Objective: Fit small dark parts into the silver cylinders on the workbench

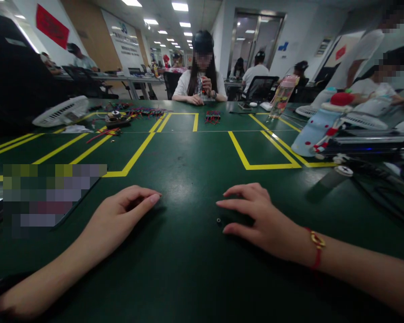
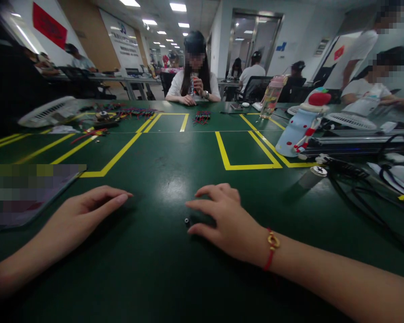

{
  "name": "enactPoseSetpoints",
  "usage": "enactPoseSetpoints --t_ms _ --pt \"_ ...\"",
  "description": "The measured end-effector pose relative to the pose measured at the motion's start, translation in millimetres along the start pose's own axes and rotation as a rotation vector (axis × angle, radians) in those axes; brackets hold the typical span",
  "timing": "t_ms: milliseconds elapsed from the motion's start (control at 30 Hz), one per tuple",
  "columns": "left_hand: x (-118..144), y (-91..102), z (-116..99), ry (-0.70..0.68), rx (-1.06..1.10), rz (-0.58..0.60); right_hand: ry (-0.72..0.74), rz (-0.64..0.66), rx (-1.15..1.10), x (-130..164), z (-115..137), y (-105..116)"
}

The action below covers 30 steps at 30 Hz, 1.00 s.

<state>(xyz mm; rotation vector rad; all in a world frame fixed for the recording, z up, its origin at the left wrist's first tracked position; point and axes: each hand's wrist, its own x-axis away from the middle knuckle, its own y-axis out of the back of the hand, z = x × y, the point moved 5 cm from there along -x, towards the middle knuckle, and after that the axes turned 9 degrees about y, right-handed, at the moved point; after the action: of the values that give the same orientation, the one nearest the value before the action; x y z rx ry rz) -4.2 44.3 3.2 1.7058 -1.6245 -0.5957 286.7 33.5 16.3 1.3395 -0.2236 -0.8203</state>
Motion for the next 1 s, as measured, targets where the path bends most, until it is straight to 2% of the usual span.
enactPoseSetpoints --t_ms 67,167,233,333,400,467,533,600,733,900,1000 --pt "2 0.3 -1 -0.014 -0.005 0.007 0.045 0.003 -0.072 -14 13 -9" --pt "4 1.2 -3 -0.014 0.006 0.013 -0.011 -0.115 -0.053 -11 -4 10" --pt "5 1.0 -4 -0.021 0.009 0.014 -0.162 -0.245 0.062 8 -35 41" --pt "4 -0.8 -5 -0.026 -0.001 0.017 -0.478 -0.418 0.343 56 -90 95" --pt "3 -2.4 -4 -0.031 -0.004 0.017 -0.616 -0.436 0.504 88 -120 122" --pt "2 -3.9 -3 -0.042 0.001 0.022 -0.775 -0.345 0.591 115 -147 136" --pt "1 -5.0 -2 -0.055 0.005 0.026 -0.961 -0.222 0.597 135 -168 140" --pt "1 -5.2 -2 -0.056 0.000 0.025 -1.076 -0.165 0.543 146 -178 140" --pt "2 -4.7 -3 -0.049 -0.019 0.020 -1.097 -0.198 0.542 149 -180 142" --pt "1 -5.3 -1 -0.056 -0.028 0.020 -1.079 -0.315 0.569 153 -180 149" --pt "0 -5.9 1 -0.066 -0.040 0.022 -1.114 -0.282 0.512 153 -184 147"
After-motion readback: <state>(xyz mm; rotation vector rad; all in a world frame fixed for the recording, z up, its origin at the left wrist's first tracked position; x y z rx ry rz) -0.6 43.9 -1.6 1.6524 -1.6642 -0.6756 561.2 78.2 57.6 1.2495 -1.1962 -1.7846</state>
